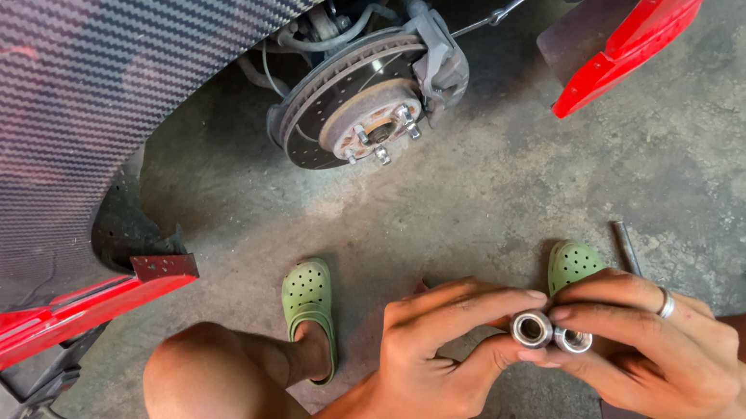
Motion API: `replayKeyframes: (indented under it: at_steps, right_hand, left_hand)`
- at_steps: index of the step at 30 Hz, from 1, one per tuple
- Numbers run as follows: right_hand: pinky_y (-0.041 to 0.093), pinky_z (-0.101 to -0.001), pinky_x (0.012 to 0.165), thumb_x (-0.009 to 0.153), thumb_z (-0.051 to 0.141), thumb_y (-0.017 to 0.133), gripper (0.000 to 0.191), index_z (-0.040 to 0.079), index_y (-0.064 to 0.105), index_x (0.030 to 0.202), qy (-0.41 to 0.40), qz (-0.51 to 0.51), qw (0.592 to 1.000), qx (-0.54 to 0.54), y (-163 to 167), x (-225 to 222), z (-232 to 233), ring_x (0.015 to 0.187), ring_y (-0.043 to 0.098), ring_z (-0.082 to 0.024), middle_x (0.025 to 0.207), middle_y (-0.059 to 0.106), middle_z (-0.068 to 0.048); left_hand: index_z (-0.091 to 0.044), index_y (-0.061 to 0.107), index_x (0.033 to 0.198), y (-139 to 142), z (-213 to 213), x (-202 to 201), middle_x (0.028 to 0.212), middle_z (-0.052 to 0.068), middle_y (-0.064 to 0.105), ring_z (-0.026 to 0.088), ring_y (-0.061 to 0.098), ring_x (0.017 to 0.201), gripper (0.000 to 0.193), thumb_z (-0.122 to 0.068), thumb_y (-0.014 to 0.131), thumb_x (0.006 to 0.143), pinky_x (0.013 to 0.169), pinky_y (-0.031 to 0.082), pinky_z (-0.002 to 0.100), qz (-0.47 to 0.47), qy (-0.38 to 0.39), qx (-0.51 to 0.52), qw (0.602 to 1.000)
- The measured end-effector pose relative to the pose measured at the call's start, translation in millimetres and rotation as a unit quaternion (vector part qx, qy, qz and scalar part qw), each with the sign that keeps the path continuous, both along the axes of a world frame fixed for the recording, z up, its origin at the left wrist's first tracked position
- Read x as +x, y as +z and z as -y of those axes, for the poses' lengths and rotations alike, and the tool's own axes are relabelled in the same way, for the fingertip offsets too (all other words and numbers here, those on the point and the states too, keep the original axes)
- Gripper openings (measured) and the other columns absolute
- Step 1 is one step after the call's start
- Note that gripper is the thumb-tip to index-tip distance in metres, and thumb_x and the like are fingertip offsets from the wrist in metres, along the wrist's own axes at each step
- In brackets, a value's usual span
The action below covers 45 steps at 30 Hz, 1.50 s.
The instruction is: The person crouches beside the exposed wheel hub of a red car and threads lug nuts onto the wheel studs by hand, turning each nut several times. They then fit a socket onto a breaker bar and use both hands to tighten the lug nuts on the hub.
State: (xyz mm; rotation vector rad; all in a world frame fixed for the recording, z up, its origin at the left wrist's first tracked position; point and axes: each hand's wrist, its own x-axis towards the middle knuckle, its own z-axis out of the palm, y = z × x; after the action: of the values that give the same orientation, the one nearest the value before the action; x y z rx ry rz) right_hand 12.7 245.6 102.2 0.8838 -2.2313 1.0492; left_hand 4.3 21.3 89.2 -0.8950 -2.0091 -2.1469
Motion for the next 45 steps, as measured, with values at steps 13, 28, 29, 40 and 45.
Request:
replayKeyframes:
  at_steps: [13,28,29,40,45]
  right_hand:
    - [0.061,-0.0295,0.068,0.070,0.011,0.090,0.039,-0.004,0.067,0.097,-0.021,-0.006,0.999,0.030,-8.0,2.9,-3.4,0.084,0.076,-0.025,0.095,0.072,-0.018]
    - [0.063,-0.0325,0.070,0.075,0.004,0.086,0.035,-0.009,0.064,0.099,0.028,-0.021,0.998,0.055,-5.0,-0.5,-3.2,0.084,0.076,-0.028,0.094,0.071,-0.021]
    - [0.062,-0.0314,0.069,0.075,0.004,0.085,0.035,-0.009,0.063,0.099,0.025,-0.005,0.999,0.036,-4.8,-0.5,-2.1,0.084,0.076,-0.026,0.095,0.070,-0.021]
    - [0.059,-0.0258,0.069,0.071,0.008,0.090,0.039,-0.003,0.068,0.100,-0.032,0.073,0.997,0.006,3.9,2.4,7.5,0.079,0.074,-0.018,0.099,0.071,-0.018]
    - [0.057,-0.0249,0.069,0.071,0.008,0.090,0.040,-0.003,0.066,0.102,-0.032,0.088,0.996,-0.004,6.6,1.3,6.4,0.080,0.074,-0.016,0.099,0.073,-0.015]
  left_hand:
    - [-0.002,0.071,0.129,-4.7,0.9,2.1,0.103,0.009,0.076,0.015,0.078,0.091,0.038,-0.007,0.084,0.093,0.080,0.063,0.025,-0.003,0.011,0.007,1.000]
    - [-0.002,0.070,0.126,-4.9,-0.2,2.2,0.097,0.008,0.074,0.013,0.075,0.085,0.040,-0.008,0.088,0.091,0.076,0.062,0.024,-0.026,0.029,0.011,0.999]
    - [-0.002,0.070,0.126,-4.6,0.2,1.7,0.097,0.008,0.073,0.013,0.075,0.084,0.040,-0.008,0.088,0.091,0.075,0.062,0.024,-0.034,0.029,0.010,0.999]
    - [-0.002,0.066,0.131,-1.3,1.0,2.0,0.112,0.007,0.070,0.012,0.071,0.100,0.032,-0.010,0.072,0.101,0.089,0.061,0.028,0.125,-0.004,0.070,0.990]
    - [-0.003,0.063,0.127,-9.4,-3.7,-2.8,0.109,0.002,0.062,0.007,0.056,0.094,0.027,-0.016,0.063,0.103,0.082,0.049,0.024,0.308,-0.080,0.126,0.940]
